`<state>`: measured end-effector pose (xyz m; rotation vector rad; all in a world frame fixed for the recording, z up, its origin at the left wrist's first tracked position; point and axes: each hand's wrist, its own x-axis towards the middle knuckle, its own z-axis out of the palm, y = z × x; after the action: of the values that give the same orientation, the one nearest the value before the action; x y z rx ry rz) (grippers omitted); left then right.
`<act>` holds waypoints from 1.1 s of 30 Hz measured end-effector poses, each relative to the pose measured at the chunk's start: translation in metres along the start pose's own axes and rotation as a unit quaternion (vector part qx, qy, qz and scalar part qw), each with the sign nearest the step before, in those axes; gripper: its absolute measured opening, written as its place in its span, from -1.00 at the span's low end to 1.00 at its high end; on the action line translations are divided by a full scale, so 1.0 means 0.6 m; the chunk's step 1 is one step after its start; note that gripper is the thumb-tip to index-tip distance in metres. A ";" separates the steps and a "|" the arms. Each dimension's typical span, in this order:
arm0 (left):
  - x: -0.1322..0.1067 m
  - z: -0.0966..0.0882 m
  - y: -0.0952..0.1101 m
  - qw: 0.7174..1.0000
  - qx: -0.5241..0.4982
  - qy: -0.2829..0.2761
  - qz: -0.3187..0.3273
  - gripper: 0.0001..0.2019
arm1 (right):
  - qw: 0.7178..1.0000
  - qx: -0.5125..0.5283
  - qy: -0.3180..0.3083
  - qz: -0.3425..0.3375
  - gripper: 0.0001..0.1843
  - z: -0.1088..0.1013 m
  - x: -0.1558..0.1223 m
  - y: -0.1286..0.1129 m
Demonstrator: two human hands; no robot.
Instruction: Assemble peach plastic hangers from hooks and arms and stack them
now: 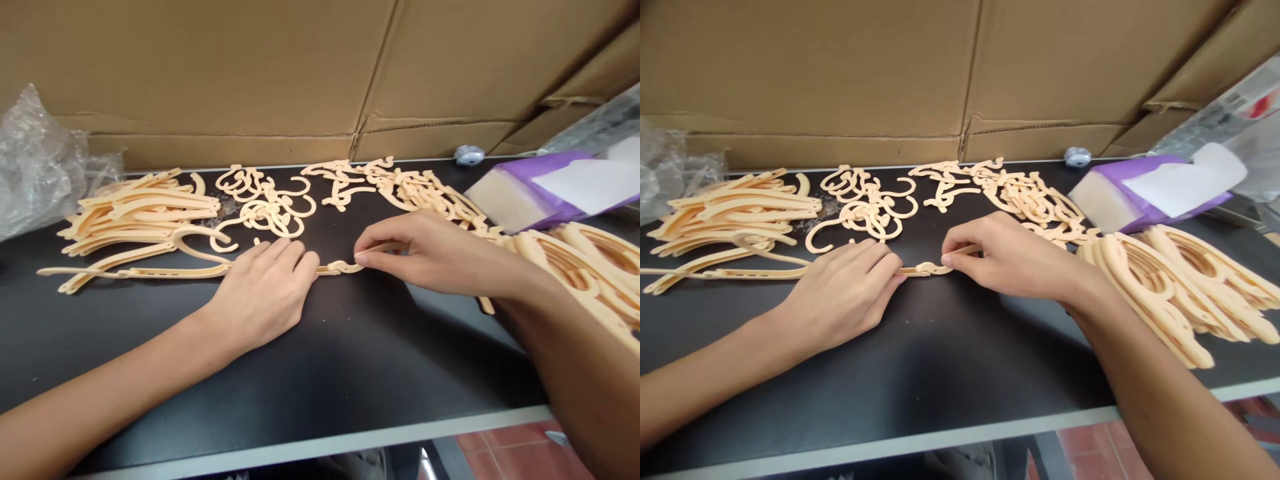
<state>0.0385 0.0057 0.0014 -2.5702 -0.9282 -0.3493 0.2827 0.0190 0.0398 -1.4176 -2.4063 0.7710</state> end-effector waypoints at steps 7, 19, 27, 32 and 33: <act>-0.004 0.009 0.002 1.000 -0.004 0.015 0.000 -0.86 | 1.000 -0.013 -0.012 0.000 -0.74 0.020 0.007 0.005; -0.005 0.013 0.002 1.000 -0.010 0.025 0.002 -0.86 | 0.999 0.014 -0.040 0.028 -0.65 0.019 0.008 0.007; -0.005 0.009 0.004 1.000 -0.009 0.022 0.005 -0.86 | 0.997 0.020 -0.064 0.048 -0.63 0.022 0.015 0.007; -0.002 0.008 0.002 0.999 -0.015 0.035 0.017 -0.80 | 0.996 0.006 -0.079 0.037 -0.64 0.019 0.015 0.010; -0.001 0.007 0.001 0.999 -0.016 0.036 0.019 -0.78 | 0.997 0.001 -0.077 0.033 -0.65 0.019 0.015 0.010</act>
<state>0.0390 0.0069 -0.0029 -2.5824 -0.8534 -0.4469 0.2776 0.0255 0.0264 -1.4940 -2.4811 0.9293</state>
